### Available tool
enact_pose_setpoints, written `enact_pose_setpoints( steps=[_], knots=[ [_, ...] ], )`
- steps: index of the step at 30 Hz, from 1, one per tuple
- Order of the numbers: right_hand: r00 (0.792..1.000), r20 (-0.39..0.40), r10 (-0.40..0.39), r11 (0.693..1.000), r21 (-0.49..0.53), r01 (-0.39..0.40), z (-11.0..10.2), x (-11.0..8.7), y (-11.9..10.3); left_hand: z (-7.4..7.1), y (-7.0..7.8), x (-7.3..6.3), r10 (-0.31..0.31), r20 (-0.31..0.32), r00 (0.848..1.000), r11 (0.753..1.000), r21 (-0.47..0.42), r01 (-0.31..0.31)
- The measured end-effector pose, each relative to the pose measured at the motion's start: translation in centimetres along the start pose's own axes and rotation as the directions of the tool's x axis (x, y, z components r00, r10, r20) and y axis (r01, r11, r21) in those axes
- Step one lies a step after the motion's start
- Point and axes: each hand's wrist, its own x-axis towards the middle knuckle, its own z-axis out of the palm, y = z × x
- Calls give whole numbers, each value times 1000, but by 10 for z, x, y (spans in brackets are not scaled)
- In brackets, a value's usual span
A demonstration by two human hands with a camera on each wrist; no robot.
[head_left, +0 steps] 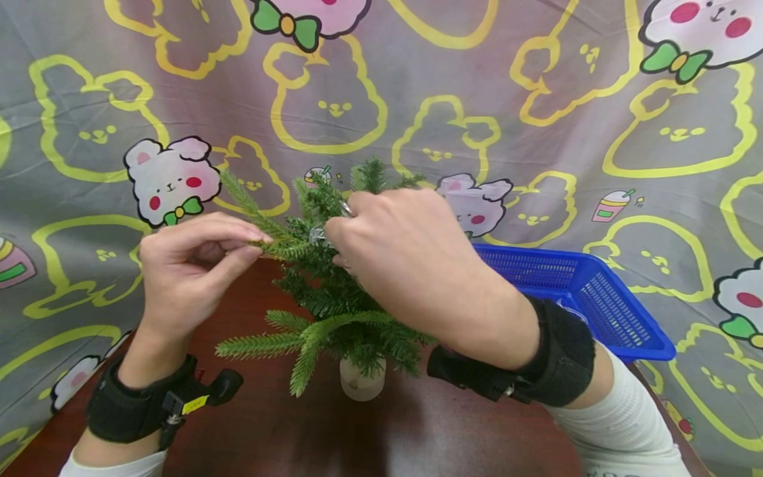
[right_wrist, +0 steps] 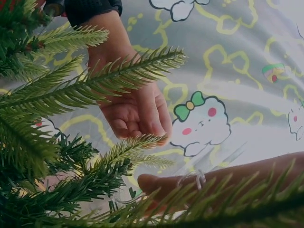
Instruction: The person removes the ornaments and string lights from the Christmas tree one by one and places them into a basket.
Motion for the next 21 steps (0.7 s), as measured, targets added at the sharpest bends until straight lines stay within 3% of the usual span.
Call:
enact_pose_setpoints(
  steps=[11, 21],
  knots=[
    [1000, 13, 11, 1000, -29, -11, -3, 5, -3, 0, 0, 0, 1, 0, 1000, 1000, 9, -1],
    [998, -58, -2, 1000, 14, 3, -1, 12, 0, 1, 1, -1, -11, -9, 1000, 1000, 17, 11]
  ],
)
